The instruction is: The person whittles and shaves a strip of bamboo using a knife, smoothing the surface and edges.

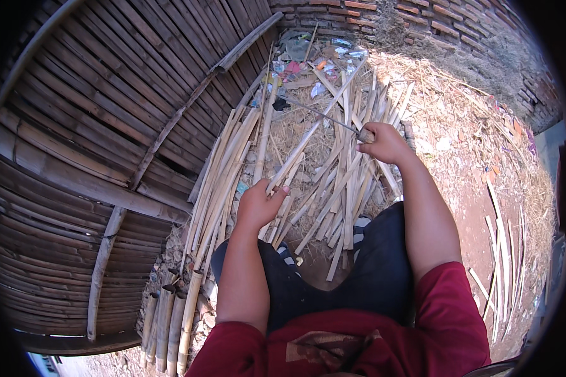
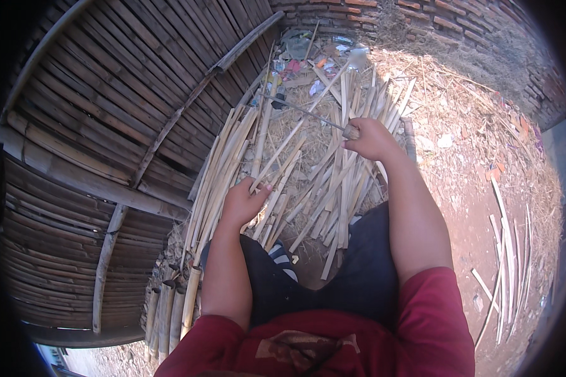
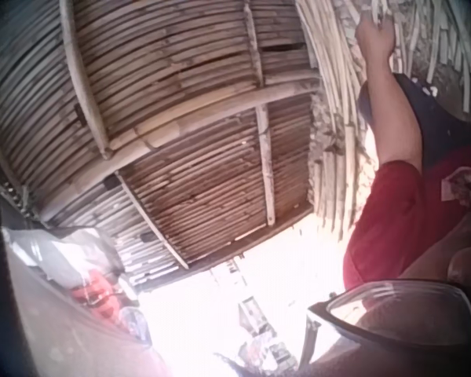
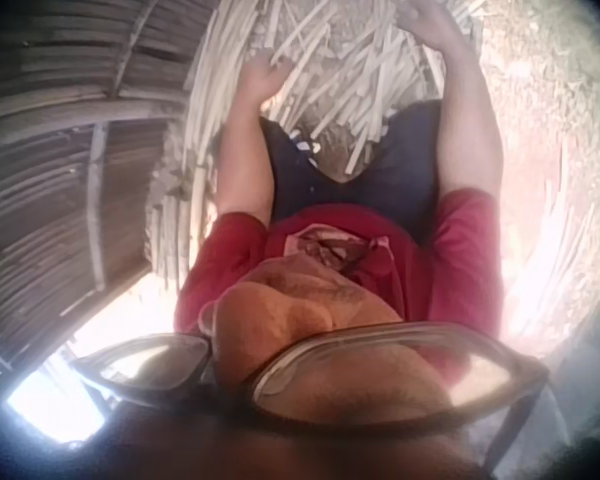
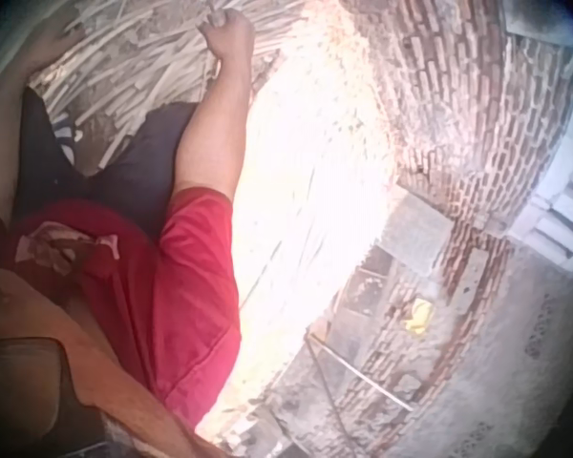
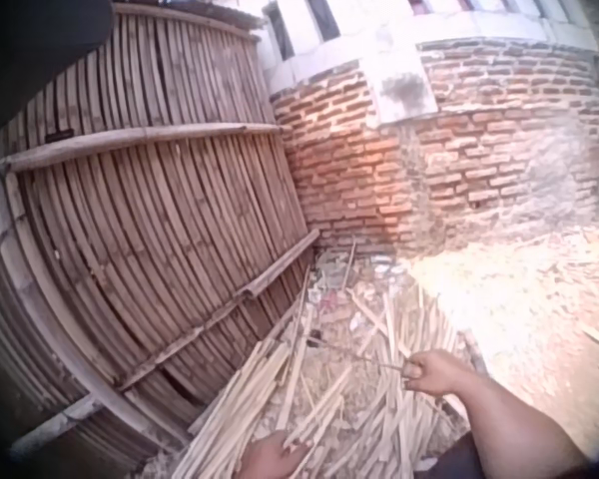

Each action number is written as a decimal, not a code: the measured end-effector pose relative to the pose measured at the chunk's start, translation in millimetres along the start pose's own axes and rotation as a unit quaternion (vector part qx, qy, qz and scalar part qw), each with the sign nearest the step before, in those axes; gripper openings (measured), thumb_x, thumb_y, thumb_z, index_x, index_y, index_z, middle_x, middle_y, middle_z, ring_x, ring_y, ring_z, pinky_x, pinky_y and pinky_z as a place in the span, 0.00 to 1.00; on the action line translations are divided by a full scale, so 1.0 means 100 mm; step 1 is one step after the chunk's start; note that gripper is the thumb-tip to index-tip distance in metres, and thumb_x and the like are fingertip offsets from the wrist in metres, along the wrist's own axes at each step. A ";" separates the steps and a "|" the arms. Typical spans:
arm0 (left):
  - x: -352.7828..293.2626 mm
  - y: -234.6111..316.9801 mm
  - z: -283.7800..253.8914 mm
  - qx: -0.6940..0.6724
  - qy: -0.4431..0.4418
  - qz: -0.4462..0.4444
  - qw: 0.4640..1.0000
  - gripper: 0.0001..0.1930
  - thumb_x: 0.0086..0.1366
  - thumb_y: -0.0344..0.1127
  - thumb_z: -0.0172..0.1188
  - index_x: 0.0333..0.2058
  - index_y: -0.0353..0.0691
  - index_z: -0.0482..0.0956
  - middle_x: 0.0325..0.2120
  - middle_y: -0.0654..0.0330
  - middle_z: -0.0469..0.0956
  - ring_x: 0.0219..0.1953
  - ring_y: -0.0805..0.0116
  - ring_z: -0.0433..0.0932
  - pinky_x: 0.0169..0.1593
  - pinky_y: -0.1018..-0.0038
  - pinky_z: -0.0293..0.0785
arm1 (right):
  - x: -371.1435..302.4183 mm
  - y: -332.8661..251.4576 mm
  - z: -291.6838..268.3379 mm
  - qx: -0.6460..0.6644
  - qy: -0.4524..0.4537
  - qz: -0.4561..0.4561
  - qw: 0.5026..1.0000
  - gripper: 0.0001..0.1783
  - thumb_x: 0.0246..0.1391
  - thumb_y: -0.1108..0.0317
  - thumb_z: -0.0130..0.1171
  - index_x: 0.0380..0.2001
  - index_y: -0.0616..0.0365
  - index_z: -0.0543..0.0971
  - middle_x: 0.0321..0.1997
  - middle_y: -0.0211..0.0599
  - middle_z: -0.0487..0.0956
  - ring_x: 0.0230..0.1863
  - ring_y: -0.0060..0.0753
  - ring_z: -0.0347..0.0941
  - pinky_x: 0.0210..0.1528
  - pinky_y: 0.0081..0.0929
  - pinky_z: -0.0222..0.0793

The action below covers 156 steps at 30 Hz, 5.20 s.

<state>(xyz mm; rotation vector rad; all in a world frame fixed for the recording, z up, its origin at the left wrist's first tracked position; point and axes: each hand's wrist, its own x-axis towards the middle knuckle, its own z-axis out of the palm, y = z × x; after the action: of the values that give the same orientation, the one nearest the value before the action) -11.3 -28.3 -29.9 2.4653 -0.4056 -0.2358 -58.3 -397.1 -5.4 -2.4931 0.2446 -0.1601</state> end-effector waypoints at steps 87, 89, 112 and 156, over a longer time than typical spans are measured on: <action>-0.03 0.06 0.02 -0.002 -0.049 0.023 0.999 0.31 0.64 0.59 0.70 0.51 0.35 0.83 0.32 0.43 0.86 0.38 0.47 0.87 0.45 0.57 0.80 | -0.11 -0.36 -0.05 -0.066 -0.091 -0.036 0.993 0.31 0.46 0.56 0.78 0.53 0.59 0.84 0.49 0.53 0.86 0.53 0.56 0.82 0.57 0.45 0.77; -0.03 0.04 0.01 -0.003 -0.046 0.028 0.999 0.31 0.64 0.58 0.70 0.50 0.35 0.83 0.31 0.44 0.86 0.37 0.47 0.88 0.44 0.57 0.80 | -0.07 -0.26 -0.03 -0.055 -0.075 -0.042 0.995 0.32 0.46 0.56 0.78 0.54 0.60 0.83 0.49 0.53 0.86 0.53 0.57 0.82 0.57 0.45 0.76; -0.05 0.11 0.02 -0.008 -0.065 0.028 0.997 0.28 0.65 0.58 0.69 0.48 0.37 0.84 0.30 0.45 0.86 0.37 0.47 0.87 0.44 0.56 0.80 | -0.06 -0.10 -0.04 -0.029 -0.026 -0.021 0.999 0.31 0.46 0.56 0.79 0.51 0.64 0.84 0.46 0.58 0.85 0.51 0.59 0.82 0.55 0.45 0.76; -0.07 0.14 0.05 0.007 -0.097 0.027 0.995 0.27 0.65 0.57 0.70 0.45 0.35 0.83 0.31 0.44 0.86 0.36 0.46 0.87 0.43 0.57 0.80 | 0.01 -0.17 0.22 -0.059 -0.083 -0.078 0.992 0.30 0.46 0.56 0.80 0.49 0.62 0.84 0.44 0.54 0.85 0.48 0.56 0.82 0.51 0.45 0.75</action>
<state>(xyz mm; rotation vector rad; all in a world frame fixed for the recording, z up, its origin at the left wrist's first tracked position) -22.1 -38.9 -24.9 2.4501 -0.5576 -0.4527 -51.4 -370.8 -12.9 -2.6250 -0.0102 -0.0004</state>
